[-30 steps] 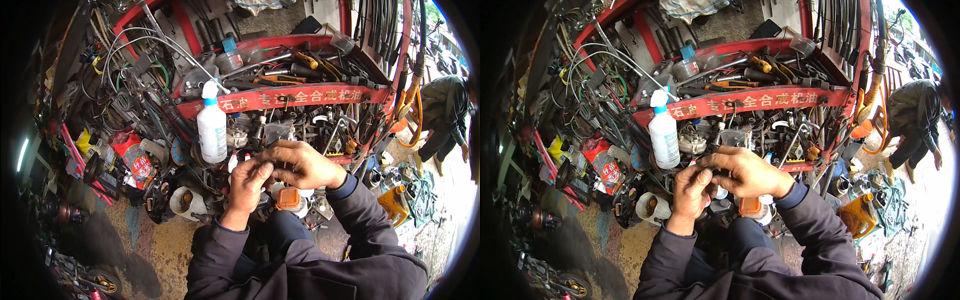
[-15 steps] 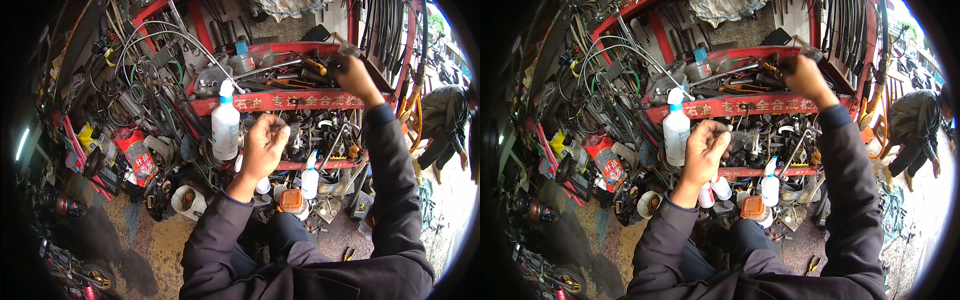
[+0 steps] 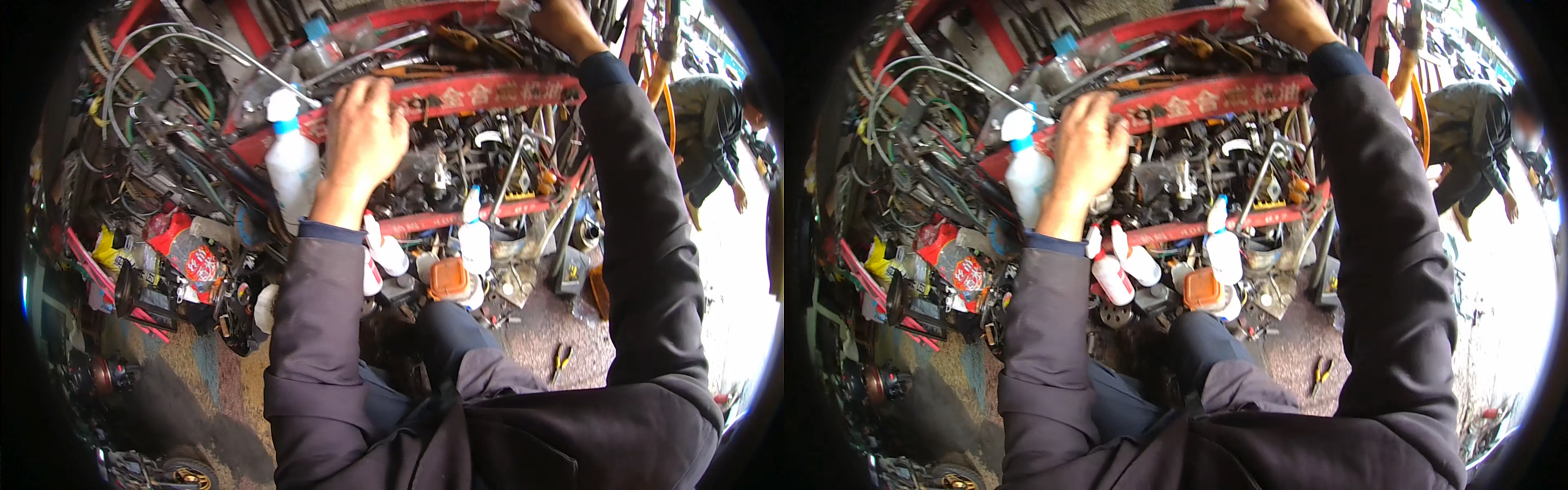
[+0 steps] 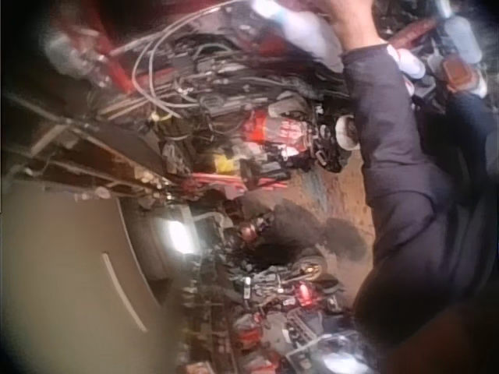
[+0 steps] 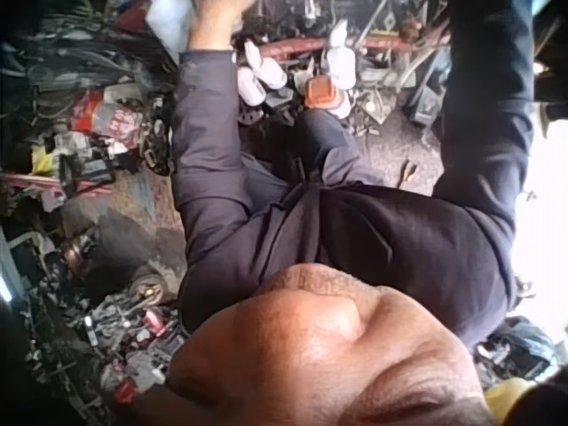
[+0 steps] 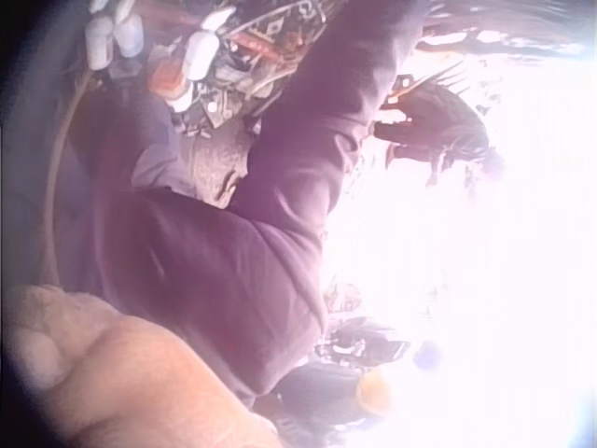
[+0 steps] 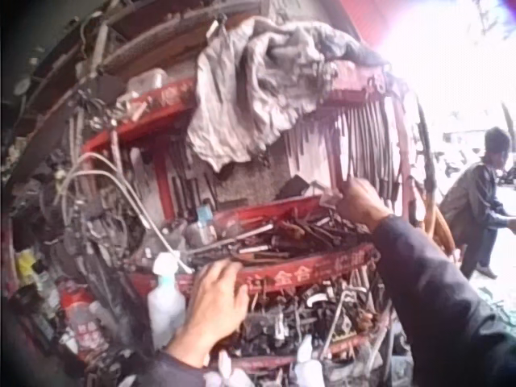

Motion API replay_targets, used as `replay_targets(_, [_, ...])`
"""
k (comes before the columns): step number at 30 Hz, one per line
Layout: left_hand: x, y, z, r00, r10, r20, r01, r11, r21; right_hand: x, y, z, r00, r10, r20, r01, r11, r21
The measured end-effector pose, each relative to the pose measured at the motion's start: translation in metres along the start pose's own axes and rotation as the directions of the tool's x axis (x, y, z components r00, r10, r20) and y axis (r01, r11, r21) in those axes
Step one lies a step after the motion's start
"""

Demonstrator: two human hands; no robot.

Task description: The person removes a metal cover from a scooter engine, then handles and inspects several small engine components including a carburetor and a spark plug. They use a wrench to tighten a bolt on the carburetor and place the parts on a red workbench.

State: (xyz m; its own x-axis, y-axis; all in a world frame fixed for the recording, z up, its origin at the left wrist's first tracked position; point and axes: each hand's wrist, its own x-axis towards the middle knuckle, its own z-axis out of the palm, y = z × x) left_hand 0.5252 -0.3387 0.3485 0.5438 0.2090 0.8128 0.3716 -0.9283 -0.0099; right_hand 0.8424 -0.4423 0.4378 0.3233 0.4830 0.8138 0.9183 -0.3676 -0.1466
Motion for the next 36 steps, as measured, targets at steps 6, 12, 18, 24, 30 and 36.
replay_targets(6, [-0.003, -0.008, 0.011, 0.996, 0.045, -0.082, -0.046, 0.999, -0.009, -0.126, -0.068, 0.001, 0.934, -0.258, -0.245, 0.356, 0.706, 0.613])
replay_targets(12, [-0.003, -0.010, 0.014, 0.993, 0.067, -0.094, -0.067, 0.998, 0.001, -0.193, -0.084, 0.109, 0.826, -0.353, 0.438, 0.174, 0.901, 0.399])
replay_targets(18, [-0.006, -0.014, 0.016, 0.993, 0.067, -0.097, -0.069, 0.997, -0.023, -0.196, -0.125, 0.160, 0.548, -0.362, 0.754, 0.343, 0.920, 0.192])
replay_targets(24, [-0.007, -0.014, 0.015, 0.993, 0.085, -0.087, -0.084, 0.996, 0.024, -0.277, -0.121, 0.160, 0.604, -0.541, 0.585, 0.443, 0.838, 0.318])
replay_targets(30, [-0.013, -0.018, 0.018, 0.995, 0.046, -0.087, -0.046, 0.999, -0.002, -0.228, -0.106, 0.157, 0.777, -0.490, 0.395, 0.295, 0.838, 0.459])
replay_targets(36, [0.000, -0.014, 0.008, 0.993, -0.094, -0.068, 0.082, 0.983, -0.162, -0.178, -0.117, 0.186, 0.612, -0.259, 0.747, 0.342, 0.939, 0.045])
